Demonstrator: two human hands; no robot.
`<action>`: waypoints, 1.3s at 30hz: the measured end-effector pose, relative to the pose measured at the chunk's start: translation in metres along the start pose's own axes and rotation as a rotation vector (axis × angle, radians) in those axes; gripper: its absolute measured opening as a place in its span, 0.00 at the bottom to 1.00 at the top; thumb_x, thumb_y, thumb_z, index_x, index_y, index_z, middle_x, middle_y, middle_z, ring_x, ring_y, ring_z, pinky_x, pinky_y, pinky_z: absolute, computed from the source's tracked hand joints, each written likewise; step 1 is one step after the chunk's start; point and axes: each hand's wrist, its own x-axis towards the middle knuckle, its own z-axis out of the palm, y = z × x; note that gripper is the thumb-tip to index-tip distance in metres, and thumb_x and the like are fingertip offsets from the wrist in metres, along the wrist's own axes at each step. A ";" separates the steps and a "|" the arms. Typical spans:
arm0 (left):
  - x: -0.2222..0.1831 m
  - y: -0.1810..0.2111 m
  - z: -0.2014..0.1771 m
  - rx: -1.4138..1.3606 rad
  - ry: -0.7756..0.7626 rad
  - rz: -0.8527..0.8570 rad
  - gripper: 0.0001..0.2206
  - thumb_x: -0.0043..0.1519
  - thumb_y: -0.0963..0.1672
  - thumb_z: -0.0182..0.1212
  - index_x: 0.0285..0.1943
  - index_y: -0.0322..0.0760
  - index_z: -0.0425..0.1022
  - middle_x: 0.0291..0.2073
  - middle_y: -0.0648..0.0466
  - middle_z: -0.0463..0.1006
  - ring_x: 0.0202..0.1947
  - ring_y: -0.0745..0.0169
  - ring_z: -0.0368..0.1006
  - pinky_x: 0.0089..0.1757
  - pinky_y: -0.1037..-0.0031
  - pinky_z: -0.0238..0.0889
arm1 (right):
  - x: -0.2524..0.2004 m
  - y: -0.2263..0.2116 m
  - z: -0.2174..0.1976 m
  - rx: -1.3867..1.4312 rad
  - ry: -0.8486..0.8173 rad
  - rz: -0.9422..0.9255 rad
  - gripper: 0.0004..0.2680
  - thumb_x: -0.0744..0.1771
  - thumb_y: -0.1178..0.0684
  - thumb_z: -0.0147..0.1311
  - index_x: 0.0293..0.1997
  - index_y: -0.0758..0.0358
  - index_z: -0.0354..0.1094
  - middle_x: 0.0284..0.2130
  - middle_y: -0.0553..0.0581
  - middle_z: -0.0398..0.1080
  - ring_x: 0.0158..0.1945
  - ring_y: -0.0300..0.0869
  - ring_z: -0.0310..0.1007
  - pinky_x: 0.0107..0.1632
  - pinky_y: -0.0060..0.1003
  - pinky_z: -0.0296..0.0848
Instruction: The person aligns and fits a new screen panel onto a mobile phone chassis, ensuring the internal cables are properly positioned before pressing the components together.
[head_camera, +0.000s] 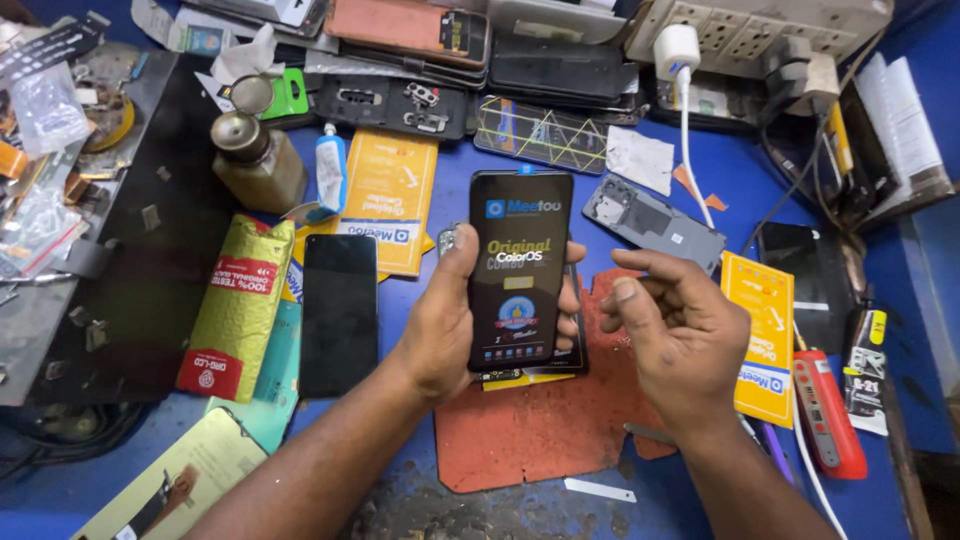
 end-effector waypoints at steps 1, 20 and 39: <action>0.000 -0.001 0.000 0.017 0.009 0.007 0.39 0.72 0.61 0.31 0.70 0.24 0.65 0.43 0.47 0.79 0.43 0.56 0.79 0.48 0.64 0.76 | 0.000 0.000 0.000 0.003 0.005 -0.003 0.07 0.70 0.61 0.55 0.54 0.71 0.70 0.33 0.55 0.75 0.34 0.33 0.76 0.39 0.27 0.77; 0.003 -0.003 -0.004 -0.096 0.035 0.018 0.40 0.71 0.62 0.30 0.68 0.23 0.67 0.41 0.45 0.79 0.40 0.55 0.80 0.45 0.64 0.77 | -0.004 -0.008 0.005 -0.111 -0.005 -0.131 0.05 0.71 0.62 0.55 0.50 0.73 0.72 0.34 0.56 0.75 0.35 0.33 0.76 0.40 0.27 0.78; 0.003 0.009 -0.004 -0.142 0.168 0.068 0.39 0.70 0.63 0.32 0.67 0.25 0.68 0.39 0.44 0.80 0.38 0.52 0.80 0.44 0.60 0.77 | -0.004 -0.007 0.007 -0.140 -0.093 -0.118 0.05 0.69 0.64 0.57 0.49 0.74 0.72 0.36 0.57 0.76 0.36 0.34 0.78 0.42 0.27 0.77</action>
